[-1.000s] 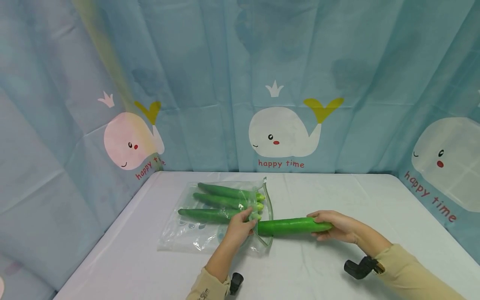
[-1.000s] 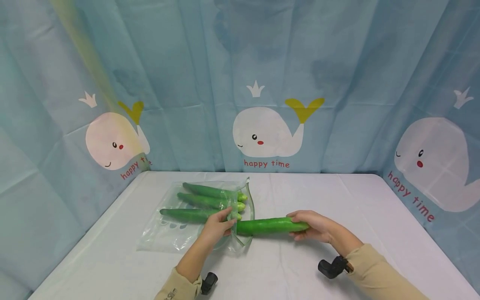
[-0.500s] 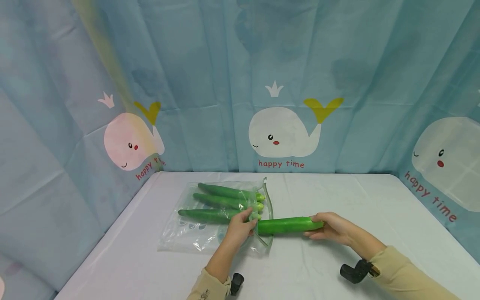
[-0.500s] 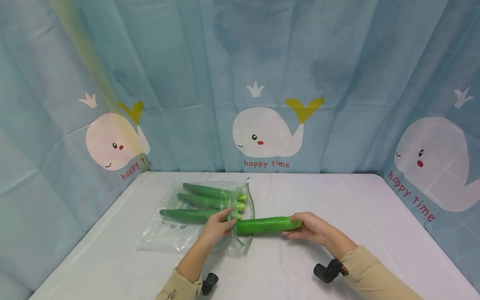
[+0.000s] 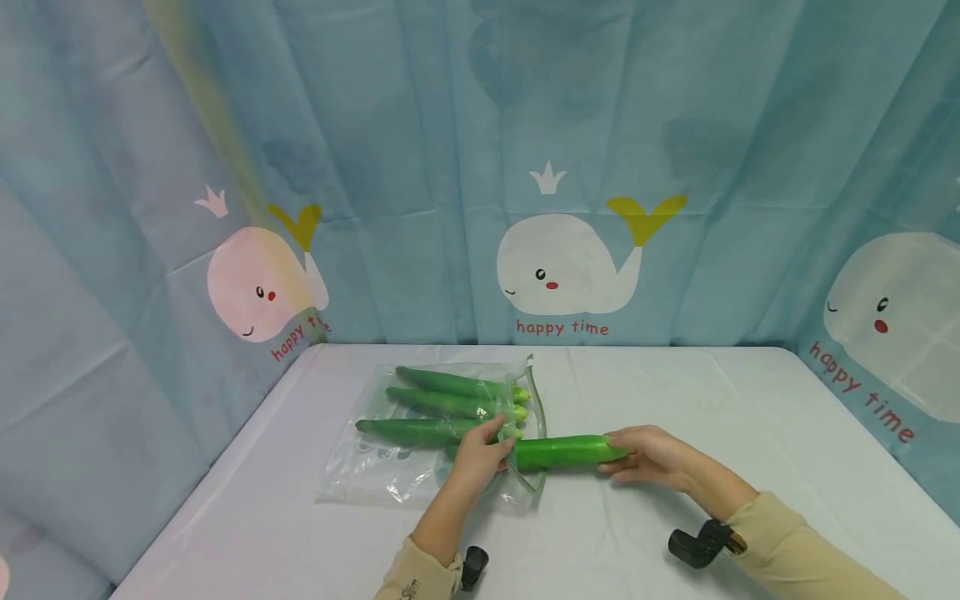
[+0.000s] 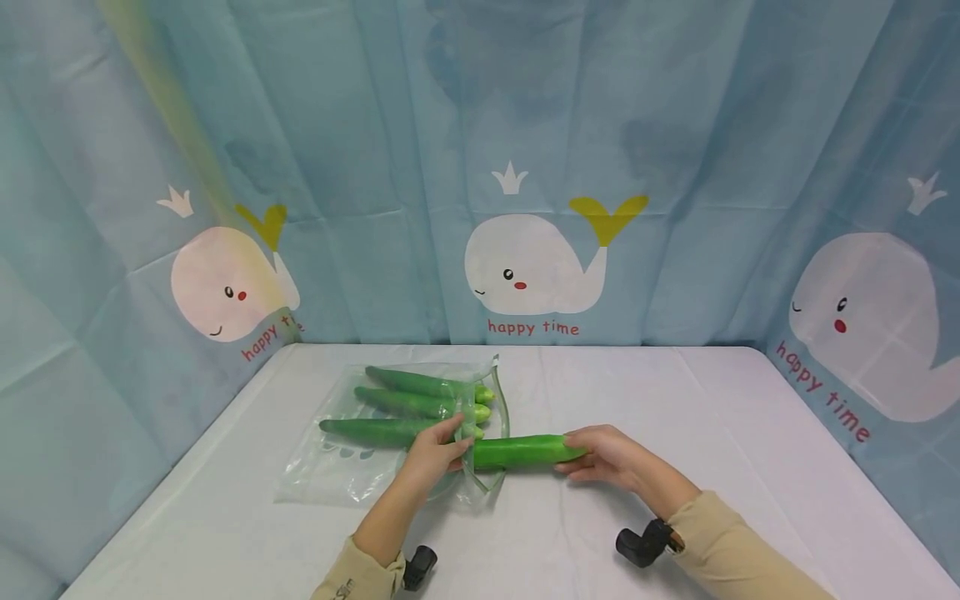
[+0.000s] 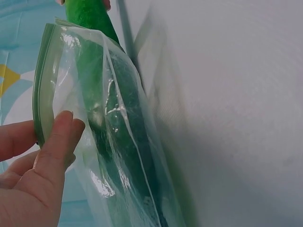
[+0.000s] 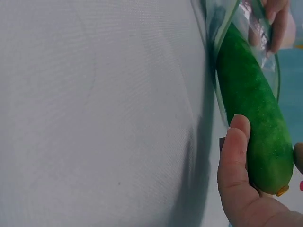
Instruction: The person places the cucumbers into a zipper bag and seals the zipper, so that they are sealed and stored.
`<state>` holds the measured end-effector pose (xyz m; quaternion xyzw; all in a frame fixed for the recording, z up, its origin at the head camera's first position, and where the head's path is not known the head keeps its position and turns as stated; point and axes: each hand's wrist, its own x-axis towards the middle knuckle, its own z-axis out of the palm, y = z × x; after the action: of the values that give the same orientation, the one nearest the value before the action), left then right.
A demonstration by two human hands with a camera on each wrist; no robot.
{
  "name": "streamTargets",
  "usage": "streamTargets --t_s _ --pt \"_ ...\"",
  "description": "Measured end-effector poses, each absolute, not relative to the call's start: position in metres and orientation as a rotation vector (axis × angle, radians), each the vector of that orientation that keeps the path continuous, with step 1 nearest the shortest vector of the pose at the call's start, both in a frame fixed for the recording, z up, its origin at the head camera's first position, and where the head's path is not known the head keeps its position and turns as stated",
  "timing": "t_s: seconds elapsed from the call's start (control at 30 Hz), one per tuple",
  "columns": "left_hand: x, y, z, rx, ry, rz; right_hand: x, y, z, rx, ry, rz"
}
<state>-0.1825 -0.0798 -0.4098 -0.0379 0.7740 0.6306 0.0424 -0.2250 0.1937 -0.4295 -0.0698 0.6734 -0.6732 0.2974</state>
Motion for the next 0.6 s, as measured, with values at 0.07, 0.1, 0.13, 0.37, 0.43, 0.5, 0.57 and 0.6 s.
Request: streamTargets --t_s 0.07,0.1,0.13,0.37,0.43,0.5,0.57,0.6 --pt "-0.183 -0.079 -0.410 -0.119 2.368 1.926 -0.225 0.192 -0.430 -0.181 1.787 -1.788" --pt "-0.183 -0.079 -0.411 -0.118 2.367 1.926 -0.225 0.191 -0.431 -0.185 1.786 -1.784" --pt "-0.183 -0.079 -0.411 -0.120 2.367 1.925 -0.225 0.191 -0.431 -0.187 1.781 -1.782" --pt "-0.183 -0.079 -0.412 -0.103 2.359 1.938 -0.225 0.186 -0.432 -0.185 1.753 -1.794" --pt "-0.183 -0.079 -0.412 -0.097 2.357 1.940 -0.225 0.184 -0.432 -0.175 1.749 -1.802" --pt "-0.183 -0.080 -0.412 -0.092 2.357 1.941 -0.225 0.182 -0.431 -0.177 1.745 -1.805" --pt "-0.183 -0.080 -0.411 -0.087 2.357 1.942 -0.225 0.181 -0.430 -0.180 1.740 -1.806" --pt "-0.183 -0.080 -0.411 -0.083 2.359 1.941 -0.225 0.180 -0.430 -0.185 1.741 -1.805"
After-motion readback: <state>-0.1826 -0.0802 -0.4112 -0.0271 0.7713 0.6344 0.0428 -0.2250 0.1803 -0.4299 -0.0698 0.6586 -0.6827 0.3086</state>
